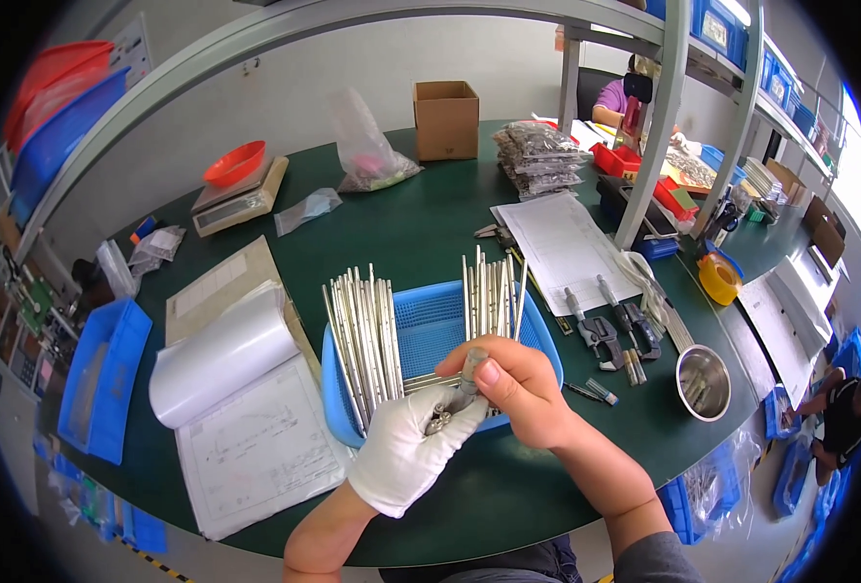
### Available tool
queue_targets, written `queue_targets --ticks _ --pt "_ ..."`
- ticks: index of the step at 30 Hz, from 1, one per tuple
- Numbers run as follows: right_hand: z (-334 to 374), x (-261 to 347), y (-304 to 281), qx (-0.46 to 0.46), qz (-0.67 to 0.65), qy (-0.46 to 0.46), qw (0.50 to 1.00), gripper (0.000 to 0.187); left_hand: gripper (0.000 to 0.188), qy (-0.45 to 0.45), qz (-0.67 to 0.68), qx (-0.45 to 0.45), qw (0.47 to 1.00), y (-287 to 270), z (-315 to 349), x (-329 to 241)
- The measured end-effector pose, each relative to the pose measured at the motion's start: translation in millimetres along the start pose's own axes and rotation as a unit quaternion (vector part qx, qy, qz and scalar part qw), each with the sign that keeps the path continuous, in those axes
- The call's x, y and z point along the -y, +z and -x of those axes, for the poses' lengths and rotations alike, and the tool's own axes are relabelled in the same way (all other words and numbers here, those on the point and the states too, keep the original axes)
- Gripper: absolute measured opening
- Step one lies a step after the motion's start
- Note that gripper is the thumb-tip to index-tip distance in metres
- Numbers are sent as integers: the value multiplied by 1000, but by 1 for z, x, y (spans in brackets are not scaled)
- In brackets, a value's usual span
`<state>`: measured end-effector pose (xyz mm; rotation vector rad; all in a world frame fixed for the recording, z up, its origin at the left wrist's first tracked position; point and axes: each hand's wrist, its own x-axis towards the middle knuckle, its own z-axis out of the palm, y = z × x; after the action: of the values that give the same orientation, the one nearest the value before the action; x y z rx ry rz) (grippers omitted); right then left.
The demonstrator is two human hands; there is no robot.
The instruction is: The recorder is counting, inspecting, and grouping thin metal rods at a workstation.
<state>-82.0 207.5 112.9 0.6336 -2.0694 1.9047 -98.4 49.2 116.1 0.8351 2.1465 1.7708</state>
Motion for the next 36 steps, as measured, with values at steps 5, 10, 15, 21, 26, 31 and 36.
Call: queue_targets --ticks 5,10,15,21,26,31,36 --pt "0 -1 2 26 -95 35 995 31 21 -11 15 10 1000 -3 0 -1" --pt "1 1 -6 32 39 29 998 34 19 -22 77 -20 997 -10 2 -1" --pt "-11 1 6 -78 261 -245 930 63 20 -49 114 -7 992 -13 1 2" --pt "-7 0 -1 -96 351 -289 885 59 23 -60 93 -29 993 -11 -2 -2" --pt "5 1 -12 -166 406 -302 846 52 24 -42 94 -121 987 -3 1 7" --pt "77 19 -85 -267 512 -184 795 53 43 -25 259 -118 958 -31 6 0" --pt "175 11 -155 -350 667 174 635 55 51 7 366 -170 915 -23 5 4"
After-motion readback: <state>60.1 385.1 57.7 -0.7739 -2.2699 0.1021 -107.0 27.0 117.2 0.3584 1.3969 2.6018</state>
